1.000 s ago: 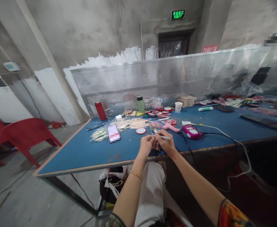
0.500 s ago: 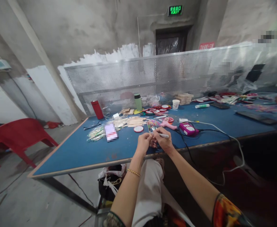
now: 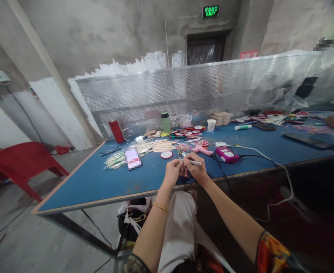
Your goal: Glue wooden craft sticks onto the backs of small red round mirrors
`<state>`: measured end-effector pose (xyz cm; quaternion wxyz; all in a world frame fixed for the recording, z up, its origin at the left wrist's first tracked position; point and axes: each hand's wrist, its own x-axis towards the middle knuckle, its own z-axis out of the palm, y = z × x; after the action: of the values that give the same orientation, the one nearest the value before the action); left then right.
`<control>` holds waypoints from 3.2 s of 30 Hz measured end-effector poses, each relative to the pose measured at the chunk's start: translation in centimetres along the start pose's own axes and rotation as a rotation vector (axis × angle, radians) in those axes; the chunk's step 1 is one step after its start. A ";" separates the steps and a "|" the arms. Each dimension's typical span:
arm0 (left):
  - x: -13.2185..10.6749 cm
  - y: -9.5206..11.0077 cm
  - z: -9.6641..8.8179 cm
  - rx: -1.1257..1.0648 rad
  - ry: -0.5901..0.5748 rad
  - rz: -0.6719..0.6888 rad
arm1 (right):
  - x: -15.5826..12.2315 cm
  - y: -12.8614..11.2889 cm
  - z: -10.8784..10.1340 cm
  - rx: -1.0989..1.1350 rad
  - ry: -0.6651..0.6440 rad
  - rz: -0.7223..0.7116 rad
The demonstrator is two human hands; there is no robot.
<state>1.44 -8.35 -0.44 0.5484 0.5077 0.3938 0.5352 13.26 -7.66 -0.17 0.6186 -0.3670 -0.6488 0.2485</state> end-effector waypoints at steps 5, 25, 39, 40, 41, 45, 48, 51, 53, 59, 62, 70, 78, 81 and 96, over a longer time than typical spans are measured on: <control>0.0 -0.2 0.0 0.015 0.011 0.018 | 0.0 0.1 0.0 0.002 -0.011 0.011; 0.3 -1.1 -0.3 -0.023 0.013 0.012 | 0.0 0.4 0.0 -0.056 0.028 -0.012; 0.4 -1.0 -0.3 -0.010 0.005 0.009 | -0.1 0.2 0.1 -0.056 0.038 -0.026; 0.3 -0.9 -0.3 -0.015 0.009 0.008 | -0.1 0.1 0.1 -0.051 0.043 -0.027; 0.3 -0.9 -0.3 -0.021 0.012 0.008 | -0.1 0.1 0.1 -0.049 0.045 -0.029; 0.2 -0.7 -0.2 -0.030 0.002 0.011 | -0.1 0.1 0.0 -0.056 0.029 -0.054; 0.2 -0.7 -0.2 -0.024 -0.008 0.009 | -0.1 0.2 0.0 -0.065 0.012 -0.068; 0.3 -0.7 -0.2 -0.016 -0.008 0.010 | 0.0 0.3 0.0 -0.073 0.008 -0.079; 0.3 -0.7 -0.2 -0.010 -0.004 0.009 | 0.0 0.4 0.1 -0.075 0.006 -0.085; 0.1 -0.4 -0.1 -0.015 0.011 0.003 | -0.1 0.3 0.1 -0.078 0.058 -0.086; 0.0 -0.2 -0.1 -0.018 0.016 -0.002 | -0.1 0.3 0.1 -0.069 0.055 -0.093; 0.0 -0.1 -0.1 -0.008 0.011 0.004 | 0.0 0.4 0.1 -0.084 0.048 -0.114; 0.0 -0.2 0.0 -0.003 0.014 0.008 | -0.1 0.2 0.0 -0.050 0.004 -0.080; 0.2 -0.5 -0.1 -0.002 0.020 0.020 | -0.1 0.3 0.0 -0.043 -0.011 -0.067; 0.3 -0.8 -0.2 0.007 -0.012 0.012 | -0.1 0.3 0.0 -0.030 -0.013 -0.033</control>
<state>1.39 -7.96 -1.20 0.5459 0.5150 0.3893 0.5340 13.29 -7.58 -0.46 0.6127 -0.3639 -0.6625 0.2310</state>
